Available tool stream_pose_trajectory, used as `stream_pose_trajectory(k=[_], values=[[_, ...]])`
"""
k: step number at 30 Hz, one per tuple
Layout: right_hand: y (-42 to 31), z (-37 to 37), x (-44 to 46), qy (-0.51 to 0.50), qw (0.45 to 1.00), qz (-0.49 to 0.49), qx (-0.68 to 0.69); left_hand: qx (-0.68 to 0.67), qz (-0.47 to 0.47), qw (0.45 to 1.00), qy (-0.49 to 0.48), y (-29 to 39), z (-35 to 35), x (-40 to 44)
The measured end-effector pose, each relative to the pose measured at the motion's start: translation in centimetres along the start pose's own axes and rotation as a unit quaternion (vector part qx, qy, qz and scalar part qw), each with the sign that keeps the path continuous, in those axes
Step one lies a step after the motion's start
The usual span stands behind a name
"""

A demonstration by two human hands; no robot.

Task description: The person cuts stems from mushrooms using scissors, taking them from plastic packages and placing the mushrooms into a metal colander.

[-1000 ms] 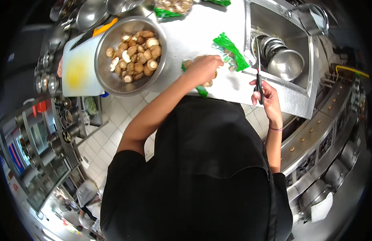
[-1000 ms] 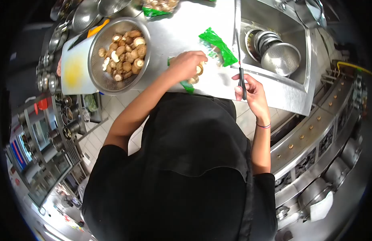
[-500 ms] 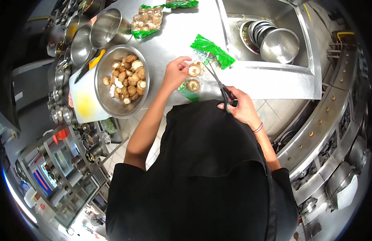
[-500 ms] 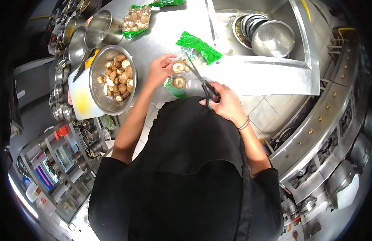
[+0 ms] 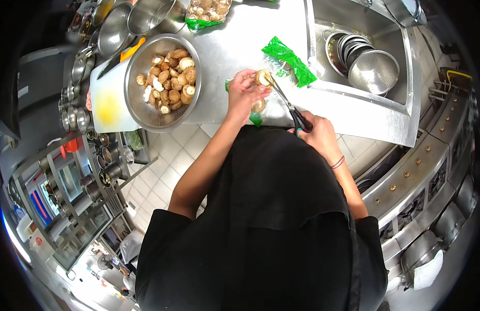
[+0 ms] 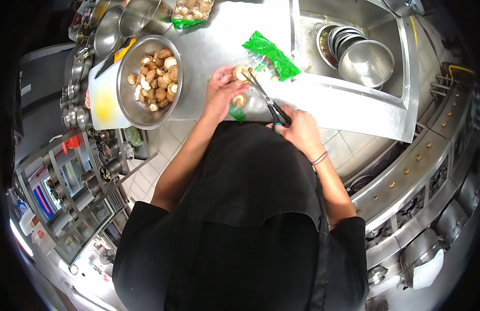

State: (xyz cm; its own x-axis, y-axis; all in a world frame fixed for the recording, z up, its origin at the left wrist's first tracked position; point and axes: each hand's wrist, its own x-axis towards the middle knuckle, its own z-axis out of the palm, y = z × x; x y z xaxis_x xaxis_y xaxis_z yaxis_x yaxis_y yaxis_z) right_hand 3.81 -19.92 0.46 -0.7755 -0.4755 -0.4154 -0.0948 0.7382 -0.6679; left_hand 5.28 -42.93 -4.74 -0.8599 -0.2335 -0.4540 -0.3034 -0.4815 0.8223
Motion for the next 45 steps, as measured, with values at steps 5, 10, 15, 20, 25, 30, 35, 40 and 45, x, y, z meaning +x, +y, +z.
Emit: stream_pose_trajectory(k=[5,10,15,20,25,30,35,40,45], values=[[0.9,1.0,0.0,0.000,0.999,-0.036,0.007,0.016,0.093,0.996,-0.005,-2.1,-0.7,0.0],[0.7,1.0,0.1,-0.029,0.999,-0.012,0.045,0.089,0.136,0.987,-0.007,-2.6,-0.6,-0.1],[3.1,3.7,1.3,-0.065,0.984,-0.004,0.164,0.136,0.109,0.985,-0.007,-2.1,-0.9,0.1],[2.4,2.5,1.0,-0.117,0.970,0.047,0.206,0.157,0.084,0.983,-0.040,-1.7,-1.6,0.8],[2.1,0.1,-0.6,-0.140,0.912,0.065,0.380,0.147,0.075,0.986,-0.002,2.4,-4.4,-1.8],[4.0,0.5,-0.3,-0.134,0.943,0.045,0.302,0.286,0.220,0.908,0.212,9.2,-12.3,-4.6],[4.0,1.4,0.7,-0.105,0.955,0.027,0.276,0.558,0.401,0.717,0.112,10.2,-6.4,-3.3],[3.7,0.9,1.5,-0.155,0.965,0.070,0.199,0.679,0.243,0.680,-0.132,4.1,1.8,0.6],[4.9,1.5,0.7,-0.161,0.944,0.057,0.282,0.809,0.193,0.548,-0.090,3.3,0.0,3.1]])
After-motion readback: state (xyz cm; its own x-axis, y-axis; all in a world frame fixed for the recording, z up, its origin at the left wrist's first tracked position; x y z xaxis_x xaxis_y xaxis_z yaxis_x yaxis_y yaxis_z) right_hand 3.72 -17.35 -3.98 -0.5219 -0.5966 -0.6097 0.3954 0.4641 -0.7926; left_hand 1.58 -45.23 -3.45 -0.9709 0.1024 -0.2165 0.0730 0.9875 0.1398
